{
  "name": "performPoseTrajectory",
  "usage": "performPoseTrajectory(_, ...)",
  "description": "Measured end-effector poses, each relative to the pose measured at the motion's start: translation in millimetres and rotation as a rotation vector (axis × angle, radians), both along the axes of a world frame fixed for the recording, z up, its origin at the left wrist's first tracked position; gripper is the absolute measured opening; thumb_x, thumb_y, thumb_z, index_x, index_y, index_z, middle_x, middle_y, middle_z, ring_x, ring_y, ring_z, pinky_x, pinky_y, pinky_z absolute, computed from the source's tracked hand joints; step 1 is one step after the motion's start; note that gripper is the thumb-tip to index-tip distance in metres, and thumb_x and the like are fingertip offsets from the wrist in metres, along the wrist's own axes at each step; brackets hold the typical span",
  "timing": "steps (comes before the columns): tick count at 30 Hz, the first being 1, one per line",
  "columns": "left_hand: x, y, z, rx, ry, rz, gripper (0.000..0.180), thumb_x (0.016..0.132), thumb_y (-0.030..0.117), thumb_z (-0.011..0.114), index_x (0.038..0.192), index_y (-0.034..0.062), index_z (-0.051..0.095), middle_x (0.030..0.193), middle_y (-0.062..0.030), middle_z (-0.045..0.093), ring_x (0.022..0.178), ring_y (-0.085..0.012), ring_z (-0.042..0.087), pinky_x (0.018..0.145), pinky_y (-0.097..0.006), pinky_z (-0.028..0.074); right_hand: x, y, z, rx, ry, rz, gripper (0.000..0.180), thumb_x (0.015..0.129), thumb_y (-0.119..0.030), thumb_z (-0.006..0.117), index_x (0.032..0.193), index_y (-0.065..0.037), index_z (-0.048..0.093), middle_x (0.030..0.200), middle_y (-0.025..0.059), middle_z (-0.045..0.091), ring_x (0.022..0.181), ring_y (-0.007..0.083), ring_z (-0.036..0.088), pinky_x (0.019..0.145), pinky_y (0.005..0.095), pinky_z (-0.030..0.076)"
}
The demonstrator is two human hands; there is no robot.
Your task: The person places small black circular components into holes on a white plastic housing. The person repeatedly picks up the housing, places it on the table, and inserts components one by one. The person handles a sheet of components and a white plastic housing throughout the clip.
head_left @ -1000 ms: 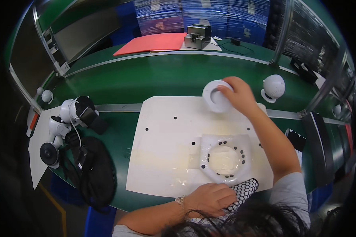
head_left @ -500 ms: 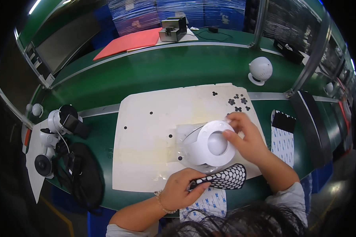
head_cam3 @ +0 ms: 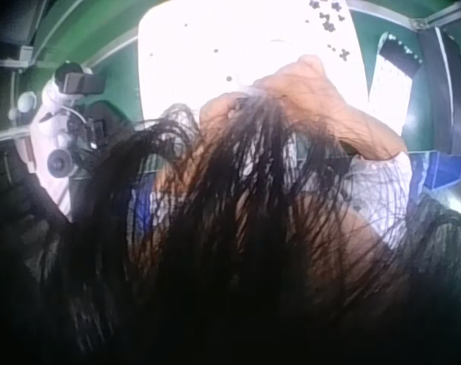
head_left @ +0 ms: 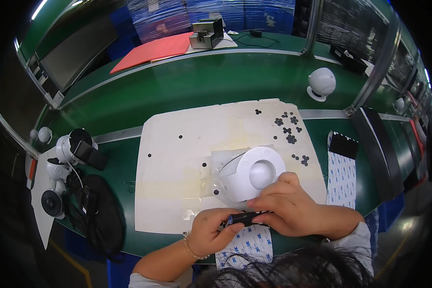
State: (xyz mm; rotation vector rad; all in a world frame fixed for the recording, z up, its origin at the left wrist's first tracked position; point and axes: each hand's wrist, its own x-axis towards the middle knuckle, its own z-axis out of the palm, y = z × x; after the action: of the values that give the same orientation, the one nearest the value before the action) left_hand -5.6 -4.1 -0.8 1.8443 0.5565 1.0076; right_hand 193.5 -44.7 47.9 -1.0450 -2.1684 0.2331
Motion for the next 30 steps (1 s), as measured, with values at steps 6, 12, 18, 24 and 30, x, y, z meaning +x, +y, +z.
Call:
performPoseTrajectory(6,-3,0,1,0.139,0.044,-0.018,0.011,0.076,0.009,0.062,0.084,0.0009,0.06,0.065,-0.0098,0.059,0.053,-0.0237,0.057,0.048,-0.029,0.043,5,2,3,-0.033,0.03,0.036,0.023,0.069,-0.017,0.071,0.09,-0.012,0.062,0.089,-0.003,0.061,0.092,0.0148,0.054,0.076,0.0325,0.031)
performPoseTrajectory(12,-1,5,-2,0.377,0.066,-0.023,0.015,0.072,0.003,0.062,0.086,0.0006,0.058,0.066,-0.0092,0.059,0.054,-0.0245,0.057,0.049,-0.031,0.045,2,1,-2,0.08,-0.015,0.011,0.02,0.066,-0.014,0.07,0.084,-0.012,0.061,0.097,-0.0012,0.061,0.098,0.0165,0.053,0.077,0.0323,0.031)
performPoseTrajectory(18,1,4,-1,0.42,0.033,0.019,0.019,0.069,0.0,0.061,0.088,-0.0003,0.057,0.067,-0.0105,0.059,0.056,-0.0253,0.058,0.051,-0.032,0.047,3,-2,-6,0.291,-0.099,0.095,0.023,0.063,-0.011,0.067,0.083,-0.01,0.058,0.104,0.0013,0.059,0.104,0.0182,0.05,0.08,0.0324,0.031)
performPoseTrajectory(24,1,5,-6,0.497,0.064,-0.008,0.029,0.063,-0.002,0.06,0.092,-0.0001,0.057,0.071,-0.0107,0.059,0.061,-0.025,0.058,0.051,-0.031,0.047,3,4,2,-0.109,0.184,0.171,0.022,0.072,-0.009,0.064,0.093,-0.009,0.056,0.106,0.0024,0.058,0.102,0.0191,0.049,0.084,0.034,0.029)
performPoseTrajectory(30,3,5,-7,0.546,0.036,0.021,0.034,0.062,-0.003,0.059,0.095,0.0007,0.056,0.07,-0.0099,0.059,0.058,-0.0246,0.057,0.05,-0.031,0.046,2,4,-1,-0.156,0.146,0.139,0.026,0.072,-0.008,0.064,0.097,-0.01,0.056,0.103,0.0035,0.057,0.097,0.019,0.05,0.082,0.0335,0.03)
